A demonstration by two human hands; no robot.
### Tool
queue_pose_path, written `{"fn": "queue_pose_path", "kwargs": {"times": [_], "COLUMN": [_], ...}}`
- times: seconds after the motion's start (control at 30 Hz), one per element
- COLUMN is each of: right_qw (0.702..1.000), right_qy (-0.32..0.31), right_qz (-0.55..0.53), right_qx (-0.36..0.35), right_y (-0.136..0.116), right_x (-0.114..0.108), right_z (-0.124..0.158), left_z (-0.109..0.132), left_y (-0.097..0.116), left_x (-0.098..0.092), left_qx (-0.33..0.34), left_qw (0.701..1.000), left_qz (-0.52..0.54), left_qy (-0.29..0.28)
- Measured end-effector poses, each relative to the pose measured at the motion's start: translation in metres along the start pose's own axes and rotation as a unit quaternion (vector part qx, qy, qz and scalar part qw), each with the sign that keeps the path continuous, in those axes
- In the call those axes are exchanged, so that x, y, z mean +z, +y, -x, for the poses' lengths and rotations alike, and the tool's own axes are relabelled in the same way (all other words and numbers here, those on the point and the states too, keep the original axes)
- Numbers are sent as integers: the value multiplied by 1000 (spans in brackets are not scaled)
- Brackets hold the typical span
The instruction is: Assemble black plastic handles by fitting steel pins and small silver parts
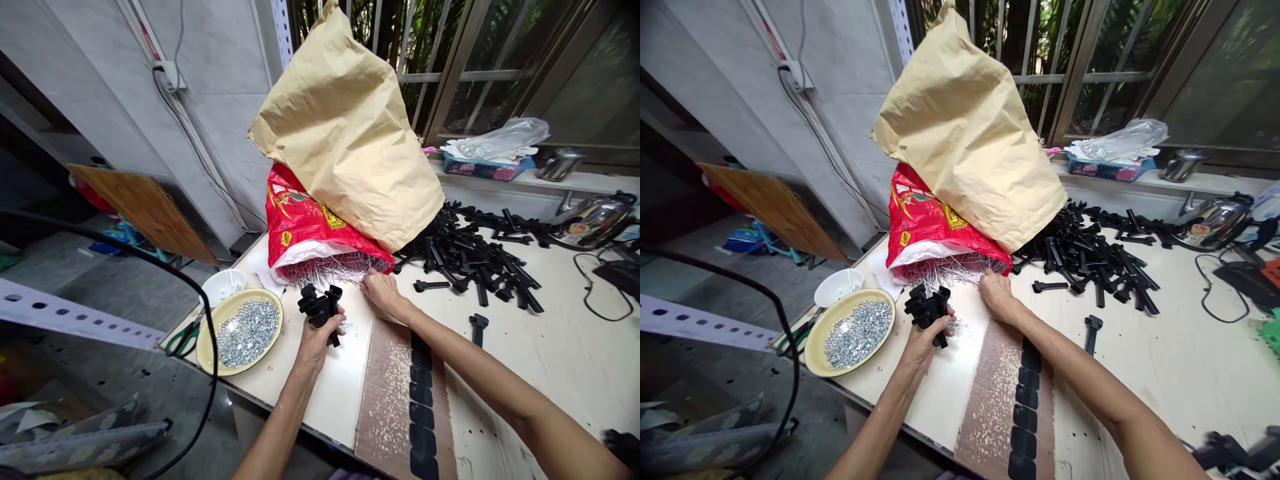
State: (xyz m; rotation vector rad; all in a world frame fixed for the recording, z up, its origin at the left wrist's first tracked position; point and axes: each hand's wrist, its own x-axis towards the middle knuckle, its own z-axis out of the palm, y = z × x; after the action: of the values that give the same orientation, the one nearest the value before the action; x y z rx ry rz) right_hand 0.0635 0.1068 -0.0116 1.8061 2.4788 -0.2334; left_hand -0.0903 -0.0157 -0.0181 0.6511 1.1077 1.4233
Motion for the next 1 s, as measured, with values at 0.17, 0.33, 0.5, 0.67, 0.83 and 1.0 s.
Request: {"fn": "queue_pose_path", "kwargs": {"times": [0.17,0.33,0.5,0.67,0.83,1.0], "right_qw": [998,955,782,795,883,966], "right_qy": [12,106,239,228,216,109], "right_qz": [-47,-254,-553,-535,-390,-222], "right_qx": [-36,-109,-161,-171,-148,-68], "right_y": [-5,7,-7,-17,-6,-14], "right_x": [-3,-26,-44,-39,-26,-2], "right_z": [1,29,47,54,29,-13], "left_z": [-5,-11,-12,-11,-5,1], "left_y": [-3,-4,-5,-5,2,11], "left_x": [2,1,11,13,8,11], "left_qx": [10,54,53,47,65,79], "left_qw": [1000,996,991,990,987,981], "left_qz": [-3,-69,-125,-130,-147,-178], "left_qy": [2,2,-17,-35,-7,15]}}
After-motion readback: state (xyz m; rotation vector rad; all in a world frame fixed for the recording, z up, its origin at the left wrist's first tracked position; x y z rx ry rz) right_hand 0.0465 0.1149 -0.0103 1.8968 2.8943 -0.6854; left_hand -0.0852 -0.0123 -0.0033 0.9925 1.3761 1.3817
